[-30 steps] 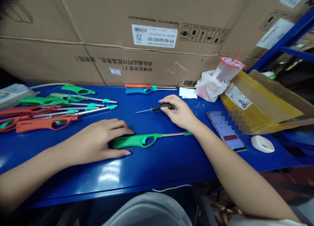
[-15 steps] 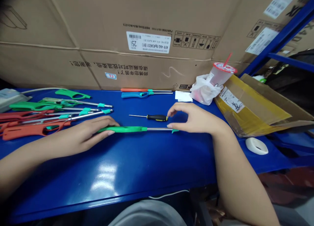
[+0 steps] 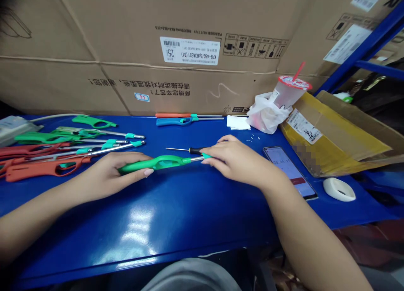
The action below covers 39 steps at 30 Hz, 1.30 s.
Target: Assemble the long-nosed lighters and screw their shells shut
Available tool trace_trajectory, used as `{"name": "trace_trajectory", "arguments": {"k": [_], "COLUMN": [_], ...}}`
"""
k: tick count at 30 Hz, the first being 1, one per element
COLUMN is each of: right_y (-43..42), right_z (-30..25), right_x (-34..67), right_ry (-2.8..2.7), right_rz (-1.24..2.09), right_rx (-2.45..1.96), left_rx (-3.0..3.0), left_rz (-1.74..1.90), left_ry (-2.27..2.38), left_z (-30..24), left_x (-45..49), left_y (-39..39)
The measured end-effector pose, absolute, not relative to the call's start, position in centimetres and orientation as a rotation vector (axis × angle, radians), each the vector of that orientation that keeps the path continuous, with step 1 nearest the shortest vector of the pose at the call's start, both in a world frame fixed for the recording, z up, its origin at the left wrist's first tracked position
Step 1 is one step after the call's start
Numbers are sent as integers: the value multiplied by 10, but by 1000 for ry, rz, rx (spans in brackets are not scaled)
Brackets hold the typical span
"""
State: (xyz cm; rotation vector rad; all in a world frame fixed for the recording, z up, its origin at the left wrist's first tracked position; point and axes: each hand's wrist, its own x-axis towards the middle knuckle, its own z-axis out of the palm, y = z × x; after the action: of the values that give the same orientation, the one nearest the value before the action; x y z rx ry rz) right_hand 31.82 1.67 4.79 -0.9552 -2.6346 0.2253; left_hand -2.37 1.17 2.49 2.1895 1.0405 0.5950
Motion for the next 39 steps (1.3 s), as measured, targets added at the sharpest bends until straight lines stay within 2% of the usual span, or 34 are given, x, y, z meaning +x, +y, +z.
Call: {"name": "trace_trajectory", "arguments": {"k": [7, 16, 31, 35, 39], "right_y": [8, 11, 13, 14, 18], "right_z": [33, 30, 12, 6, -3], "right_x": [291, 296, 286, 284, 281], "right_ry": [-2681, -2637, -2456, -2452, -2445], "right_rz": [82, 188, -197, -197, -52], "right_rx": [-831, -874, -633, -645, -729], "left_rx": [2177, 2049, 1537, 1557, 1756], "left_rz": [569, 543, 433, 424, 467], "left_ry": [1041, 1022, 990, 998, 1043], "left_z": [22, 17, 16, 15, 17], "left_x": [-15, -18, -17, -18, -20], "left_y": [3, 9, 18, 19, 20]}}
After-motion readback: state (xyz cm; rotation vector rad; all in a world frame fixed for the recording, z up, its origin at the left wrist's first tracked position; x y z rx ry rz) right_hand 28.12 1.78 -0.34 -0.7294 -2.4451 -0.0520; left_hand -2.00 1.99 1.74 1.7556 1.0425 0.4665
